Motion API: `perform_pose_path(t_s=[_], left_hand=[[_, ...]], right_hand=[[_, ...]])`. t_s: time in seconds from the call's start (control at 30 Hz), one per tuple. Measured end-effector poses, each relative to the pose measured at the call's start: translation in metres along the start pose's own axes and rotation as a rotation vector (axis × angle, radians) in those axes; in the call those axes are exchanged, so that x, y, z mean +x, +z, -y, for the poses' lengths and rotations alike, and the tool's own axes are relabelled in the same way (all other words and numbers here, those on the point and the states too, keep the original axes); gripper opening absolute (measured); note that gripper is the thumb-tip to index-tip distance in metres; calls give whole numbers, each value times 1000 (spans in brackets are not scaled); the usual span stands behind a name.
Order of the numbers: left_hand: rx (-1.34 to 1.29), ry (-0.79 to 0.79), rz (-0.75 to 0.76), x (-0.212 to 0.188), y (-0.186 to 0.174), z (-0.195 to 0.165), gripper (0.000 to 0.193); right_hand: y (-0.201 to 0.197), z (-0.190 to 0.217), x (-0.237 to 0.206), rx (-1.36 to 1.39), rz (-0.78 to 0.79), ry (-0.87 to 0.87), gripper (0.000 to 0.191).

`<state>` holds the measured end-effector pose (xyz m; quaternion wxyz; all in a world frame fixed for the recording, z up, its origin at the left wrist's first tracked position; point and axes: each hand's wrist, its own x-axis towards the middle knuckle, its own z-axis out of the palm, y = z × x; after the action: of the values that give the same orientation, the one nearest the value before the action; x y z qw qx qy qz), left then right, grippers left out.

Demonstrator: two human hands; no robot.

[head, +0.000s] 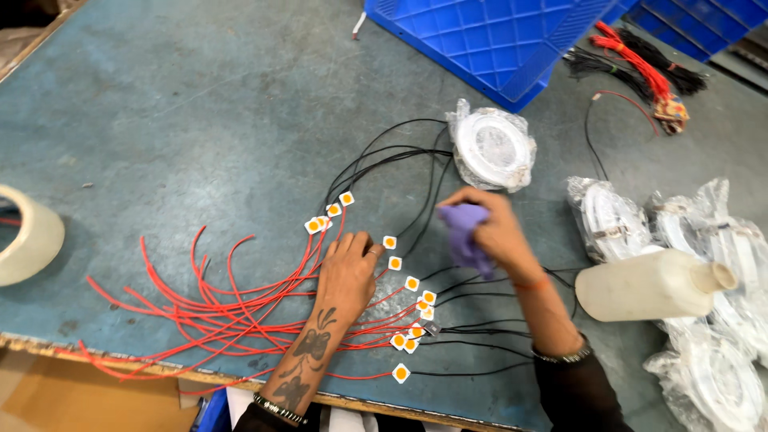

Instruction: The person sits at a factory workbench and attaches small hexagonal orange-and-white stickers to the ends of red and black wires laid across the table, holding a purple cloth in one hand while pressing each sticker in place with the other. The wires run to plastic-wrapped round LED panel lights on the bench.

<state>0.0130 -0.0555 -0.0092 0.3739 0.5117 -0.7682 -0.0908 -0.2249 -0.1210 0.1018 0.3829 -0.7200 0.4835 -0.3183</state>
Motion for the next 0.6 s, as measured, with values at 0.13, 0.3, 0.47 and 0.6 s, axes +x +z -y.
perform_pose_path(t_s=[0.13,0.3,0.47,0.6], left_hand=[[2,7,38,-1,-4,1,38],[12,34,22,-3,-8,3,36],[8,31,33,-2,-13,2,35],[12,29,12,-2,-13,2,32]], right_hand=[[-74,35,-82,-404,-323,-152,48],[-175,38,-191,-849,-843,-94,37],[-257,-24,-227,-480,-655,365,35],[-284,-58,-232,-241,-519,503,34]])
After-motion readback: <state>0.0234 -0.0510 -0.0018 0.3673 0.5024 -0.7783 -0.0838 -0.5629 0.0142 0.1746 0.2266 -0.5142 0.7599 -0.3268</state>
